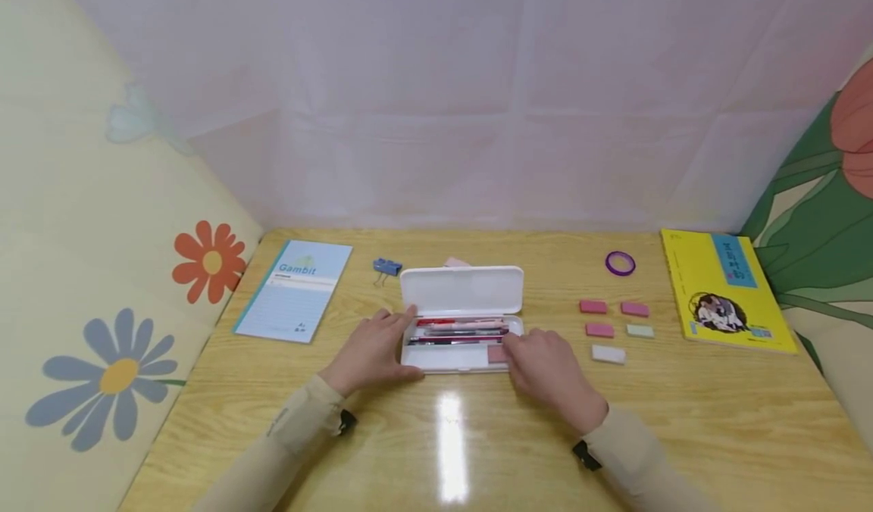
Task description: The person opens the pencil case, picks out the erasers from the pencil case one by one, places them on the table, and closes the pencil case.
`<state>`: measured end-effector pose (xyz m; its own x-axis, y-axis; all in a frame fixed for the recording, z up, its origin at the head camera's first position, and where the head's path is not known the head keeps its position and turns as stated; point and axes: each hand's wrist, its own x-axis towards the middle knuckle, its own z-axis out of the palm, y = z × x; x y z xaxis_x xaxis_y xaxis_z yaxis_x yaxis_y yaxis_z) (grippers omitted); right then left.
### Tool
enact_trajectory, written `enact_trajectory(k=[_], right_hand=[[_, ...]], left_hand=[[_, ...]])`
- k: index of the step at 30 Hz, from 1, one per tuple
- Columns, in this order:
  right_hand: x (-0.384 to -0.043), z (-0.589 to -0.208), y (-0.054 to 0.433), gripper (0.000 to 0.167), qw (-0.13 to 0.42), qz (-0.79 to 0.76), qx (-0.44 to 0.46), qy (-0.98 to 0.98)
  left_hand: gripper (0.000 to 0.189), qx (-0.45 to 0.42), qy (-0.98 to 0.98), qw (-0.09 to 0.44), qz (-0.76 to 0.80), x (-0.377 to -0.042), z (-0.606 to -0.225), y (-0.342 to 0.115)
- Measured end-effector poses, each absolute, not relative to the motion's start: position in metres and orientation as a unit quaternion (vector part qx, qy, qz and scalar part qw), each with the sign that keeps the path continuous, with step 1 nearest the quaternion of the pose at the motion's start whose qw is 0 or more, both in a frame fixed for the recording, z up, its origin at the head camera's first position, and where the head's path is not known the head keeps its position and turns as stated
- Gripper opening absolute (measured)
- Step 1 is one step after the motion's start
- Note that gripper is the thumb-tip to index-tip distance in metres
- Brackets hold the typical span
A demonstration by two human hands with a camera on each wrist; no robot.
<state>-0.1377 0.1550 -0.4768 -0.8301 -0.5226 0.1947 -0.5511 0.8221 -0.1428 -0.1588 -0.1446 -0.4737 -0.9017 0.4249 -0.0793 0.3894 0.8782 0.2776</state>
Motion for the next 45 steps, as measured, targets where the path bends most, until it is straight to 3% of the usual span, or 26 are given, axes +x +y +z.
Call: enact_trajectory(k=[11,27,33,41,45], right_hand=[[-0.14,-0.475,0.156,0.025,0.077,0.113,0.263,-0.955],[-0.141,-0.477,0.168,0.022,0.13,0.15,0.284,-0.938],[-0.137,-0.47,0.191,0.025,0.12,0.17,0.234,-0.95],[-0.133,-0.468,0.247,0.026,0.168,0.19,0.166,-0.953],[-0.127,-0.469,0.283,0.026,0.156,0.183,0.127,-0.962]], left_hand=[[0.112,0.212,0.967,0.072,0.121,-0.159,-0.473,-0.145],[0.111,0.214,0.966,0.069,0.13,-0.159,-0.473,-0.144],[0.11,0.215,0.966,0.065,0.126,-0.159,-0.473,-0.145],[0.11,0.214,0.966,0.064,0.131,-0.159,-0.473,-0.145],[0.11,0.211,0.966,0.067,0.133,-0.159,-0.473,-0.145]])
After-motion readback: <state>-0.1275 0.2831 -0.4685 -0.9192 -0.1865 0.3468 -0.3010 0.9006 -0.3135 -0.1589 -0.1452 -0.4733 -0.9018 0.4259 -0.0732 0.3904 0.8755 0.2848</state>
